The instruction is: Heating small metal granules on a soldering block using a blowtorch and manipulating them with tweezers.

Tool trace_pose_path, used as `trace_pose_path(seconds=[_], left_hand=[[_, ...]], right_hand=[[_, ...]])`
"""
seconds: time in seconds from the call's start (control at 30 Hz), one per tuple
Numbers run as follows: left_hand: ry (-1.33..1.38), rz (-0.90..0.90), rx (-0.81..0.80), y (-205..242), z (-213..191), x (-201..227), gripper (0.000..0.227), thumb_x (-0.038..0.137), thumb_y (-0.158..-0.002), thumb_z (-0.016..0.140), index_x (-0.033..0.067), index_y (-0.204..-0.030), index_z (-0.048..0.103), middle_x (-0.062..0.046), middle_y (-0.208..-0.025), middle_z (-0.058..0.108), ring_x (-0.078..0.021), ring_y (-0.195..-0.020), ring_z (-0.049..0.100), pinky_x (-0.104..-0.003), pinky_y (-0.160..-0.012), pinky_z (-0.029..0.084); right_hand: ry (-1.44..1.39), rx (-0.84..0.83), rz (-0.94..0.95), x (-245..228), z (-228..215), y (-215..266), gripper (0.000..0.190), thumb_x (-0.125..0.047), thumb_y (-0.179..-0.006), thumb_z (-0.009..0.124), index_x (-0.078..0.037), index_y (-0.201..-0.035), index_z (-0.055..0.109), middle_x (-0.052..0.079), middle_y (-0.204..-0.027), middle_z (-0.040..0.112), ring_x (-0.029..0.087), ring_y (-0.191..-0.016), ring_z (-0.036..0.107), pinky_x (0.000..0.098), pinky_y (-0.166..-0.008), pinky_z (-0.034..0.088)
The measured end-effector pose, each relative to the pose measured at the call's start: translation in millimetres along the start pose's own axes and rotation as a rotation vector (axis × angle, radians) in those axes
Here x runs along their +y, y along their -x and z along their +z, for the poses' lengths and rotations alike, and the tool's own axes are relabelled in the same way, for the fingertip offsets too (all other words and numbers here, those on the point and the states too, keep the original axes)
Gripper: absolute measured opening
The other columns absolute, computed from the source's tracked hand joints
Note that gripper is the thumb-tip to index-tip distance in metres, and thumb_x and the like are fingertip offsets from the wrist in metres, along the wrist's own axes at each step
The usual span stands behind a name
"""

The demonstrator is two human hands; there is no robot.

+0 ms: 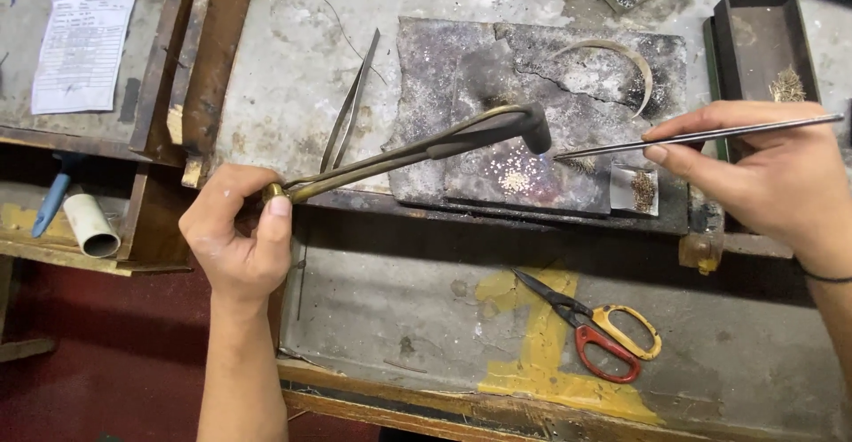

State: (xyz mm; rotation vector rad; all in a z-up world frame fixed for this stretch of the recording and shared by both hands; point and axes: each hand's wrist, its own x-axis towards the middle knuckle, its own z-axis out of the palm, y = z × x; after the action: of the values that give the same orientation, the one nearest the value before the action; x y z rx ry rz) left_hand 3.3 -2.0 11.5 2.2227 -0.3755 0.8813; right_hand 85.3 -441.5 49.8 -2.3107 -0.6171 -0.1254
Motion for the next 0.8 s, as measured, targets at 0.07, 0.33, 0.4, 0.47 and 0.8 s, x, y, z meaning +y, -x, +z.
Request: trace_pose_path(seconds=[0.07,0.33,0.4,0.47,0.8], left_hand=[[-0.003,0.002,0.002,0.0,0.4,0.5,0.029,0.020,-0.102,0.052,-0.0057,-0.092,0.062,-0.014,-0.083,0.060,-0.0266,-0.076,0.057,-0.037,-0.071,0.044],[0.012,-0.010,0.014,0.4,1.9,0.1,0.029,0.020,-0.101,0.052,-0.0051,-0.091,0.062,-0.013,-0.081,0.059,-0.0236,-0.072,0.053,-0.034,-0.066,0.041],[0.007,0.012,0.018,0.5,2.0,-0.2,0.028,0.019,-0.101,0.053,-0.0059,-0.092,0.063,-0.014,-0.082,0.061,-0.0257,-0.075,0.056,-0.036,-0.069,0.044],[0.002,0.025,0.026,0.6,2.5,0.1,0.028,0.018,-0.101,0.053,-0.0060,-0.092,0.063,-0.014,-0.082,0.061,-0.0260,-0.074,0.056,-0.036,-0.068,0.043],[0.019,0.042,0.033,-0.4,3.7,0.9,0.027,0.017,-0.102,0.053,-0.0063,-0.093,0.063,-0.015,-0.083,0.061,-0.0256,-0.074,0.056,-0.035,-0.068,0.043]], right_hand=[[0.013,-0.016,-0.032,-8.1,-3.6,-7.1,0.012,-0.004,-0.095,0.079,0.005,-0.103,0.077,0.015,-0.099,0.076,0.020,-0.087,0.070,0.0295,-0.079,0.054],[0.036,-0.033,-0.131,-12.7,-6.0,-11.2,0.010,0.001,-0.092,0.081,0.007,-0.099,0.077,0.017,-0.098,0.076,0.021,-0.083,0.071,0.0288,-0.077,0.058],[0.060,-0.013,-0.137,-4.7,-4.1,-5.6,0.010,-0.002,-0.095,0.078,0.007,-0.101,0.077,0.017,-0.101,0.076,0.023,-0.088,0.071,0.0323,-0.081,0.058],[0.040,0.017,-0.176,14.8,-0.7,6.6,0.015,-0.004,-0.095,0.076,0.009,-0.103,0.075,0.018,-0.092,0.075,0.017,-0.064,0.059,0.0252,-0.056,0.045],[-0.082,0.288,0.298,-9.8,39.7,78.6,0.009,-0.002,-0.097,0.079,0.001,-0.105,0.076,0.004,-0.074,0.064,0.005,-0.054,0.033,0.0225,-0.050,0.024]])
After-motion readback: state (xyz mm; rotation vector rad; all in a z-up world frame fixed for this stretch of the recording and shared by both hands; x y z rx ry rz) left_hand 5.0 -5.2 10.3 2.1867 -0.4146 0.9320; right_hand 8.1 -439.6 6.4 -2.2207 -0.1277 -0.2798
